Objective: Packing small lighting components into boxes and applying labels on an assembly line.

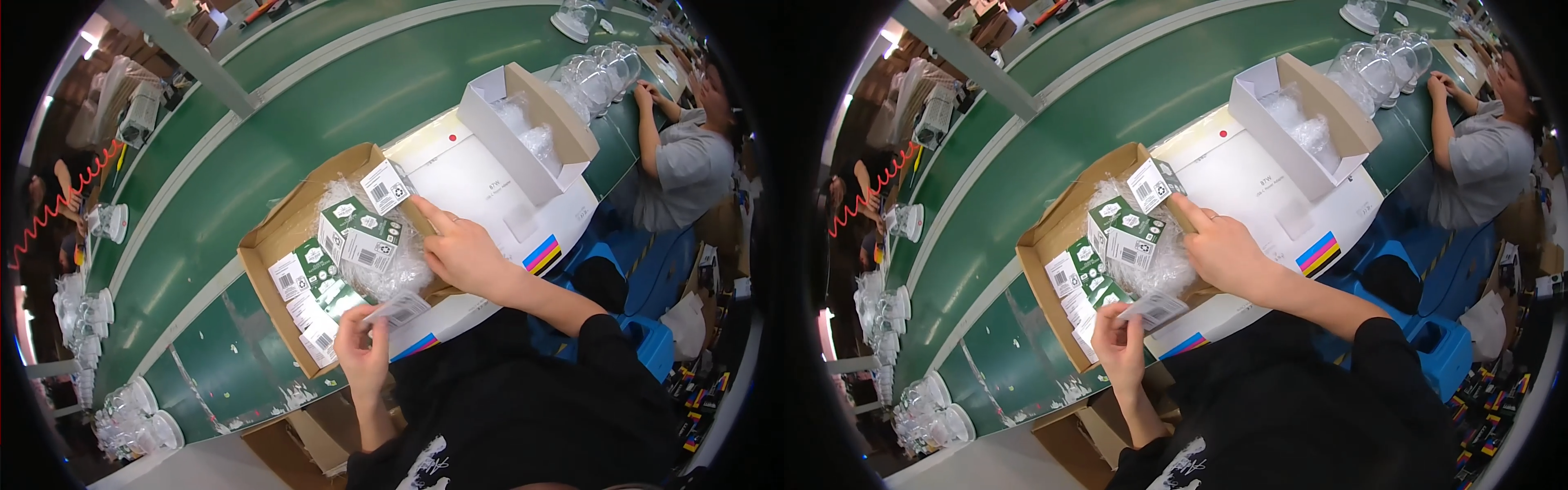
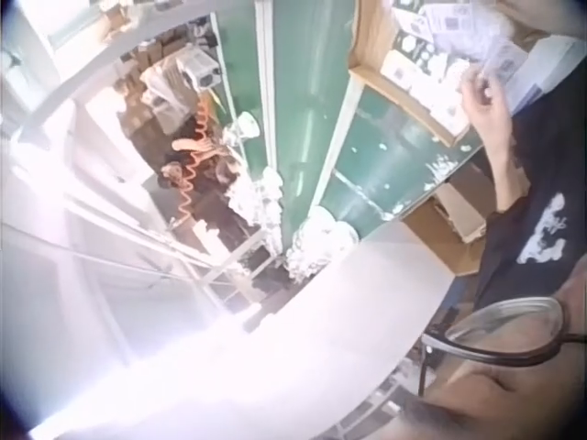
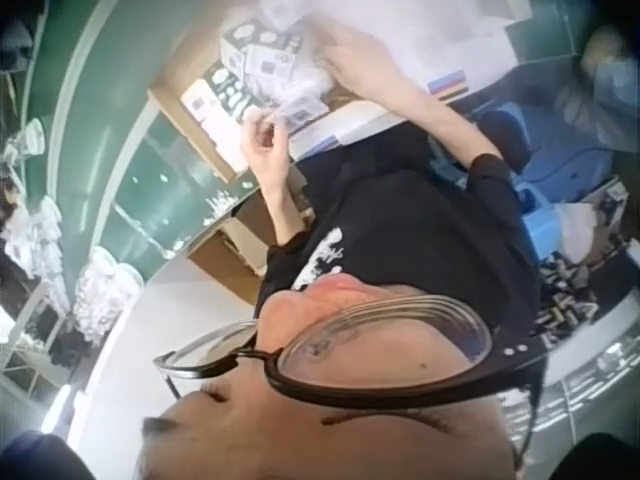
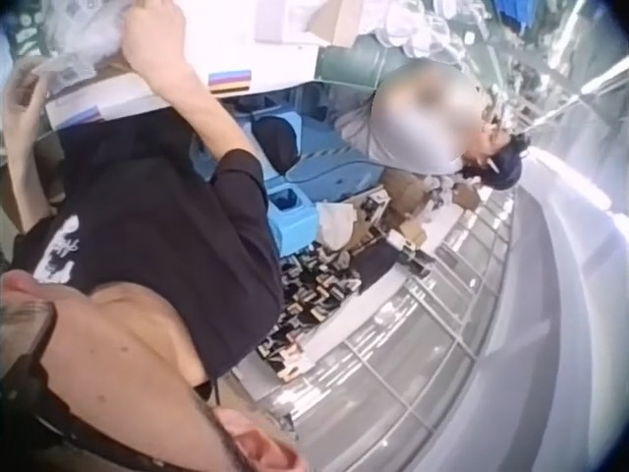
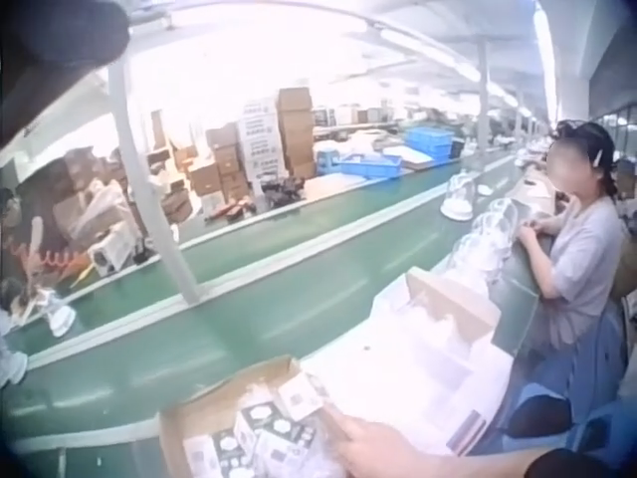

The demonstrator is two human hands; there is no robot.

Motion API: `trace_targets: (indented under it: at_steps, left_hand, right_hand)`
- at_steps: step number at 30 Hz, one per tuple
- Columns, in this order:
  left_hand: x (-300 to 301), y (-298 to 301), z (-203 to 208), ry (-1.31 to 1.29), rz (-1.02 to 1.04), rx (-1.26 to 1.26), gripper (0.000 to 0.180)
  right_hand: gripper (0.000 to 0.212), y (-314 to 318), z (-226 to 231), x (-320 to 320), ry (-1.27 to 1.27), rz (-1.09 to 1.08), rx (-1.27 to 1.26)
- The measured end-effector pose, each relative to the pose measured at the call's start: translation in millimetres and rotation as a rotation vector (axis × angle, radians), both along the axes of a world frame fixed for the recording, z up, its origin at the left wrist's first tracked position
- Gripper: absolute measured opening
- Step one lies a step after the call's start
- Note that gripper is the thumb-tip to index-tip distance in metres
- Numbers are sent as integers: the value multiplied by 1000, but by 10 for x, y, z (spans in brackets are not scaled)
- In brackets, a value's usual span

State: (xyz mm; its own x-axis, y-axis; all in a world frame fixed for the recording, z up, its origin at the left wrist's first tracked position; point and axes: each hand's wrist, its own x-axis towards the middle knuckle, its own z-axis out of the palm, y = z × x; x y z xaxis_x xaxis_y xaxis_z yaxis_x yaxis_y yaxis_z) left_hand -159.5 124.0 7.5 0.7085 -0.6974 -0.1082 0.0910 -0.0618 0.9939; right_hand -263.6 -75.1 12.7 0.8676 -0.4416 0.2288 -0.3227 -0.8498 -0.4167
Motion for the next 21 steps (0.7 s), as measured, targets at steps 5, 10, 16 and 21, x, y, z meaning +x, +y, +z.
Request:
trace_targets:
  at_steps: [5, 10, 16, 21]
  left_hand:
    - [8, 25, -68, -118, -89, 4, 19]
    - [-13, -37, 40, -33, -82, 19, 23]
    - [-33, -147, 44, -248, -143, 6, 24]
    - [-72, -203, 90, 7, -140, -138, 17]
  right_hand:
    - [10, -73, 77, -196, -94, 4, 125]
    - [8, -167, 190, -470, -118, 12, 483]
    - [7, -41, 313, -632, -191, -9, 751]
    - [8, 36, 337, -702, -264, 0, 750]
